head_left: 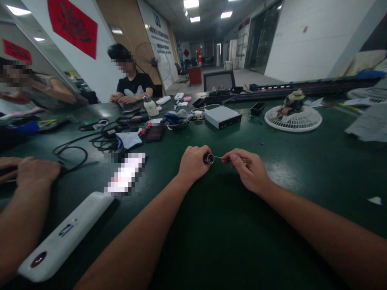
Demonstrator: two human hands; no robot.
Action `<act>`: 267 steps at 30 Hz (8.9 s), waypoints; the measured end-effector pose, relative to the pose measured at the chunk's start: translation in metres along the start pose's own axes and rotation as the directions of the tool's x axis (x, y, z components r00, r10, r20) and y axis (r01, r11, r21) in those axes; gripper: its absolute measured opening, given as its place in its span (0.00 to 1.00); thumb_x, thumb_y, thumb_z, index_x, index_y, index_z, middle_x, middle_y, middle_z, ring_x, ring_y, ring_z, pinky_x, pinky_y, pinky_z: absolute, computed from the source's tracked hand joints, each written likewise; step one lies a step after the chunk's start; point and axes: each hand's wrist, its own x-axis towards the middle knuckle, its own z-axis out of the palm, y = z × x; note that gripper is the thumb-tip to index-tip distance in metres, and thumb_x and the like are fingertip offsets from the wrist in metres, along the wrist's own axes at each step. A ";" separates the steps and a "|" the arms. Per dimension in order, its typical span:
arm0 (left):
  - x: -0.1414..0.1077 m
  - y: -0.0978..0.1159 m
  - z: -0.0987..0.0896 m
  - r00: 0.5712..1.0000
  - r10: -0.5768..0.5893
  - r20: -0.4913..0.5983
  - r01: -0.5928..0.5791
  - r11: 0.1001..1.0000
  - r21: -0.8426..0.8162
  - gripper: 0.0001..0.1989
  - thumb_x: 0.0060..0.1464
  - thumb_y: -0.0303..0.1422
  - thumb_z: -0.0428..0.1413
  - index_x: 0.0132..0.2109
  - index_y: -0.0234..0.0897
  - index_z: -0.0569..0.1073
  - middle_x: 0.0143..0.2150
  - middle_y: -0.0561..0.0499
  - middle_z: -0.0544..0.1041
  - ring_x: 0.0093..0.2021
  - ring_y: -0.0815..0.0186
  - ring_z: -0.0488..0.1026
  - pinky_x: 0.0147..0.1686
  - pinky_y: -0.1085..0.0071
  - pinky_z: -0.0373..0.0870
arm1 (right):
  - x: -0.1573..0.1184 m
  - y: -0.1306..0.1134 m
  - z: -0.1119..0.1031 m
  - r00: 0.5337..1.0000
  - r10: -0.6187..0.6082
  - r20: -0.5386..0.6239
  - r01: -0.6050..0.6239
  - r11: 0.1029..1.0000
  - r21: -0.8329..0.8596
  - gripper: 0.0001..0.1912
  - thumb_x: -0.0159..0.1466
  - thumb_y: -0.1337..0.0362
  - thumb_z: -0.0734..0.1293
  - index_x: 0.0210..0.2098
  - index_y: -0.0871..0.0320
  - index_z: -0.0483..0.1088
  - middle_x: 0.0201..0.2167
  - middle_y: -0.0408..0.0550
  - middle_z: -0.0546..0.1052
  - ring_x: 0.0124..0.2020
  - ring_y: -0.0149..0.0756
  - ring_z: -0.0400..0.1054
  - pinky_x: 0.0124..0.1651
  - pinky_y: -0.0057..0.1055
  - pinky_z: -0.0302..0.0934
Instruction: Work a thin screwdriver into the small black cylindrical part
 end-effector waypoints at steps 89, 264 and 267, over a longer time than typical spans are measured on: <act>0.000 0.001 -0.001 0.999 0.030 0.036 -0.030 1.000 -0.002 0.04 0.53 0.28 0.57 0.36 0.40 0.75 0.33 0.51 0.79 0.36 0.60 0.74 0.40 0.62 0.62 | -0.001 -0.001 0.001 0.996 0.051 0.073 -0.059 0.991 0.116 0.16 0.74 0.58 0.61 0.42 0.59 0.77 0.35 0.48 0.79 0.33 0.34 0.75 0.33 0.31 0.68; 0.000 0.002 -0.001 0.997 0.016 0.071 -0.017 1.000 0.014 0.04 0.53 0.29 0.57 0.37 0.40 0.76 0.33 0.50 0.79 0.36 0.59 0.74 0.41 0.61 0.64 | 0.000 -0.004 0.000 0.994 0.083 0.072 -0.085 0.996 0.025 0.18 0.74 0.58 0.60 0.36 0.59 0.76 0.31 0.48 0.79 0.31 0.33 0.74 0.34 0.30 0.67; 0.000 0.001 -0.001 0.998 0.009 0.062 -0.010 1.000 0.016 0.05 0.53 0.28 0.57 0.36 0.40 0.76 0.33 0.50 0.80 0.36 0.59 0.74 0.41 0.61 0.63 | 0.000 -0.005 0.000 0.990 0.071 0.120 -0.078 0.996 0.052 0.16 0.74 0.59 0.60 0.39 0.59 0.77 0.35 0.49 0.80 0.33 0.33 0.74 0.34 0.30 0.67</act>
